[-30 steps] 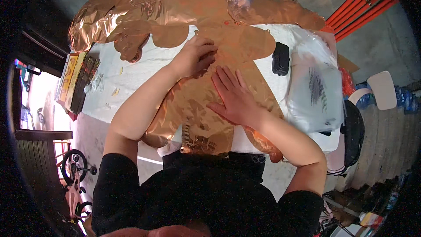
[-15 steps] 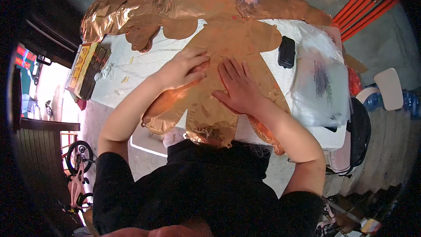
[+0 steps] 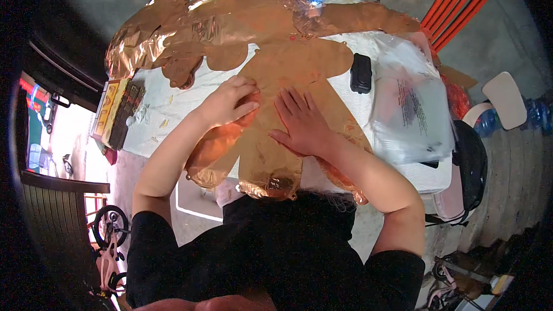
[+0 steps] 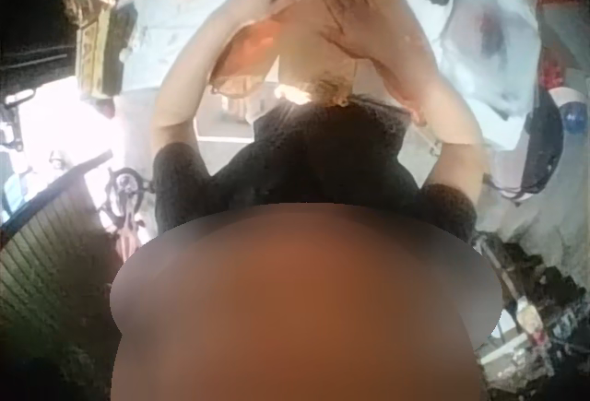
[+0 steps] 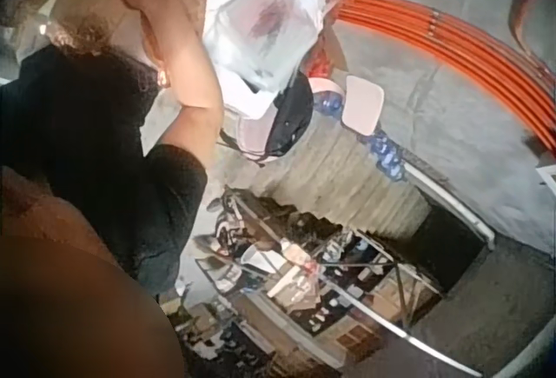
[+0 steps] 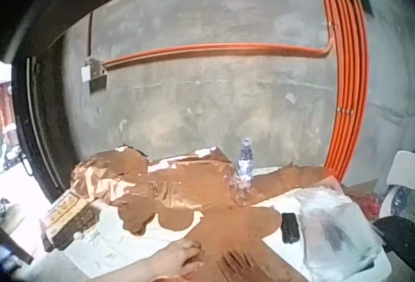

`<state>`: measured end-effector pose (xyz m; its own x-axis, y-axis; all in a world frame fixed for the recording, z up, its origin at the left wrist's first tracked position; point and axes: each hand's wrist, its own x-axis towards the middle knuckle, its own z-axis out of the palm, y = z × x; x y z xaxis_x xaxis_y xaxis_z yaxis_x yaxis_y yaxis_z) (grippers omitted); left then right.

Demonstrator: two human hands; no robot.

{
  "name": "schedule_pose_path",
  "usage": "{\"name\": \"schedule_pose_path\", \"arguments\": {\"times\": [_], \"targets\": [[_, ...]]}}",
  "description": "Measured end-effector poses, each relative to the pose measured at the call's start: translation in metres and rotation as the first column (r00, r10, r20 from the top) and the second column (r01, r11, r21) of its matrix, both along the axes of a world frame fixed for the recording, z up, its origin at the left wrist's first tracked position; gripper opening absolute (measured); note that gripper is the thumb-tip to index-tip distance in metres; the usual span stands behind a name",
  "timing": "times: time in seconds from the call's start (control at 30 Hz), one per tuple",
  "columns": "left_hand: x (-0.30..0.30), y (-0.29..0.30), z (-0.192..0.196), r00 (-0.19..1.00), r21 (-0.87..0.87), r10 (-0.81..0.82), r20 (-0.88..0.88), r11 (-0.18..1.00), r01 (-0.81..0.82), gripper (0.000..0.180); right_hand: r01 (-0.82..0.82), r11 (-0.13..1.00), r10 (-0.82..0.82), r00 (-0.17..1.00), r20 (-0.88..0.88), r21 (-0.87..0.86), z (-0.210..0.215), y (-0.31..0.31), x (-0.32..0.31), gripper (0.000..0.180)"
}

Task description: The person folds a large gold foil balloon on a table by hand.

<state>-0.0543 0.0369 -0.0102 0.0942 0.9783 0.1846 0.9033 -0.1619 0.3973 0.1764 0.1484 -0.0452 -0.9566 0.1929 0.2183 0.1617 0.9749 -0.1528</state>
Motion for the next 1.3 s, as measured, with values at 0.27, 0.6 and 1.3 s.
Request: {"name": "schedule_pose_path", "arguments": {"times": [0.27, 0.6, 1.3], "targets": [[0.025, 0.059, -0.017, 0.999, 0.149, 0.036, -0.022, 0.988, -0.033, 0.026, -0.003, 1.000, 0.003, 1.000, 0.017, -0.014, 0.001, 0.000, 0.000, 0.078], [0.012, 0.061, -0.012, 1.000, -0.007, -0.019, 0.006, 1.000, 0.019, 0.018, 0.005, 0.999, 0.001, 0.987, 0.158, -0.036, 0.018, -0.002, -0.006, 0.077], [-0.004, -0.061, -0.021, 0.993, 0.175, 0.060, 0.103, 0.982, -0.078, 0.016, 0.020, 1.000, -0.019, 0.972, 0.236, -0.001, 0.017, 0.004, -0.004, 0.074]]}}
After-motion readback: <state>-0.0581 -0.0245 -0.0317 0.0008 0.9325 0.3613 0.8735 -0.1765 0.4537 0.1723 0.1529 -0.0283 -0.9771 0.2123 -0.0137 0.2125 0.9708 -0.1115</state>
